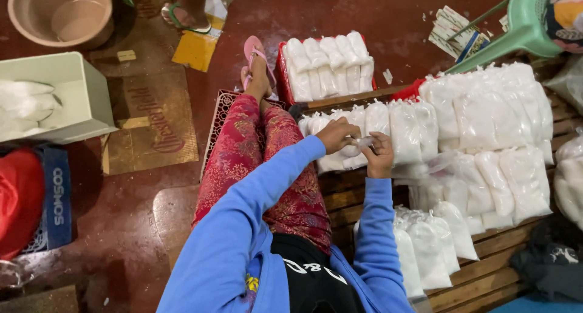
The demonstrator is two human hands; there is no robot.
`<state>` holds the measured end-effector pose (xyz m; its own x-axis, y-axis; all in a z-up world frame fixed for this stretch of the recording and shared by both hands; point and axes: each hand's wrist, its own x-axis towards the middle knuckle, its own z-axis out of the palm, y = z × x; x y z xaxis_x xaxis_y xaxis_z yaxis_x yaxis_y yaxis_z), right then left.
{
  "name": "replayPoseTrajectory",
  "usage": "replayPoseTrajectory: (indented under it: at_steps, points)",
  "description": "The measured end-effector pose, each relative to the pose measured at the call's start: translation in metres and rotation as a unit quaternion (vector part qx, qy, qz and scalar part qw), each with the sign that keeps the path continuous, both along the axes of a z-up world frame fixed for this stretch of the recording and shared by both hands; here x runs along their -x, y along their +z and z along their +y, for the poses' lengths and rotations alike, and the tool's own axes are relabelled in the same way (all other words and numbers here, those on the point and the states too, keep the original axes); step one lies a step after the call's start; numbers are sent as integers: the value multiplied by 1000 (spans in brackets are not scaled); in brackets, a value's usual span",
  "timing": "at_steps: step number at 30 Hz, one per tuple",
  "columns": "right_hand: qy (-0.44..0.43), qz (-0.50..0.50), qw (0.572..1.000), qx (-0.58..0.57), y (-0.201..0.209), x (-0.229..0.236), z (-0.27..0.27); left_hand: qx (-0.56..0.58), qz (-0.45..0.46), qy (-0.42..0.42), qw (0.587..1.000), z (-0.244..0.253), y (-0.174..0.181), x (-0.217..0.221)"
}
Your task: The person sits on the floor and repeatedly picks up white plastic-wrapped packages, ties the plastic with rubber bands, and stacks them on a wooden bench. The person handles the packages one at a time and places them in neat rows.
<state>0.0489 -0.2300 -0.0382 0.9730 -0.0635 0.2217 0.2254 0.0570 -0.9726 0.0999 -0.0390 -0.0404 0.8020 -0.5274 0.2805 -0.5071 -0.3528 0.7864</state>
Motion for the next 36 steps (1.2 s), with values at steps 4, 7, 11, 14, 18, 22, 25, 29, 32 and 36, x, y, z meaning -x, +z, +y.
replayPoseTrajectory:
  at_steps: [4, 7, 11, 14, 18, 22, 25, 29, 32, 36]
  points:
    - [35, -4, 999, -1, 7, 0, -2, -29, 1, -17, 999, 3, 13, 3]
    - [31, -17, 999, 22, 6, -1, -4, -46, 13, -33, 998, 1, 9, 0]
    - [38, -15, 999, 34, 7, 0, -3, -73, 16, -43, 996, 1, 6, -3]
    - [33, -25, 997, 70, 12, 1, 2, -90, 6, -28, 996, 0, 9, 0]
    - [0, -35, 996, 85, 28, 4, 13, -91, -29, 20, 995, -2, 16, 9]
    - [-19, -48, 994, 97, 25, 4, 16, -100, -54, 39, 993, -5, 19, 15]
    - [-43, -61, 993, 91, 26, 6, 21, -83, -78, 60, 992, -10, 19, 17]
    - [-96, -64, 985, 129, 20, 9, 25, -58, -99, 87, 990, -14, 21, 19]
    - [-125, -58, 978, 156, 22, 13, 32, -19, -109, 101, 989, -20, 14, 20]
    - [-190, -84, 952, 226, 12, 22, 33, 66, -83, 105, 989, -33, -19, 16]
